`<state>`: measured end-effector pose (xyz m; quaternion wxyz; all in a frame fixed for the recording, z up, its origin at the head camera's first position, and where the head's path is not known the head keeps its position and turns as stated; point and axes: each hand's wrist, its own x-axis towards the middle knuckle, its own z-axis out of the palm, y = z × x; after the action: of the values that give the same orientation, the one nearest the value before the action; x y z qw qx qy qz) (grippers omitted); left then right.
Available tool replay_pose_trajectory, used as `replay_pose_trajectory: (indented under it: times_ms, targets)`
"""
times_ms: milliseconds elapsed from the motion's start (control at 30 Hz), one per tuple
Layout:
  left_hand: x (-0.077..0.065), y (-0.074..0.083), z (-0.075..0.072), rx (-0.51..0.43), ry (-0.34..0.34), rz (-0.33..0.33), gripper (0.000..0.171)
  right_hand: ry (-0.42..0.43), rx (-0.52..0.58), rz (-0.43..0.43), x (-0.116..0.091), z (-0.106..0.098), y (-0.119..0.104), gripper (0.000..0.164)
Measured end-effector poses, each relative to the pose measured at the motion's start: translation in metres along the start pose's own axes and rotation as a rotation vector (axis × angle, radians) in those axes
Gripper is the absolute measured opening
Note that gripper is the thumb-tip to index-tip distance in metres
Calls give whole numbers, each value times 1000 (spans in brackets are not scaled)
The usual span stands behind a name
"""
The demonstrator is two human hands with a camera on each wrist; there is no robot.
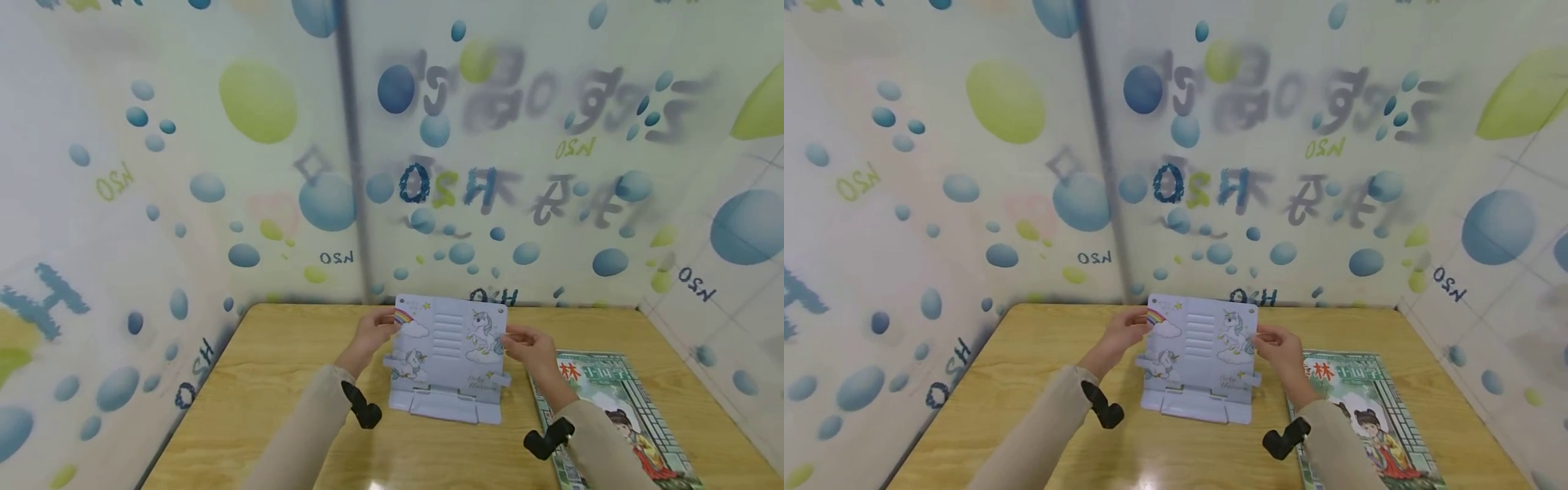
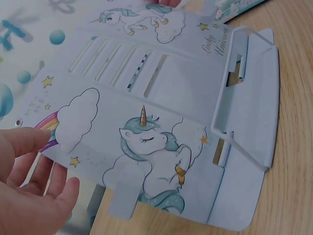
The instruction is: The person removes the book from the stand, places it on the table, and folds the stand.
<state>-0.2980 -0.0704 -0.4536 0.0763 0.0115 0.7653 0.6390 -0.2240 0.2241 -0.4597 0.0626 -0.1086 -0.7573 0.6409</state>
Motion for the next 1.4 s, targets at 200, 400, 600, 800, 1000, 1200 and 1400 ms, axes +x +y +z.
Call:
replay_pose_trajectory:
  times_ms: [200,400,600,800,1000,1200,1400]
  targets:
    - [5,-6,9,-16,12,-9,32,83,90,51,3,8,10,34]
    - [7,-10,7,-1,-13,45,31,76,50,41,9,9,11,30]
    - [6,-12,-3,-4,-48,96,30,39,-7,32,18,14,5,30]
    - [1,-19,-8,-62,-110,134,30,8,-35,19,24,14,4,28]
    - [-10,-22,-13,-111,-154,154,31,-47,-33,-26,34,14,7,30]
    - [-34,-8,-15,-162,-167,111,30,-36,-86,-85,43,19,8,30]
    - [-54,5,-6,-171,-72,48,31,-22,-121,-130,51,26,5,31]
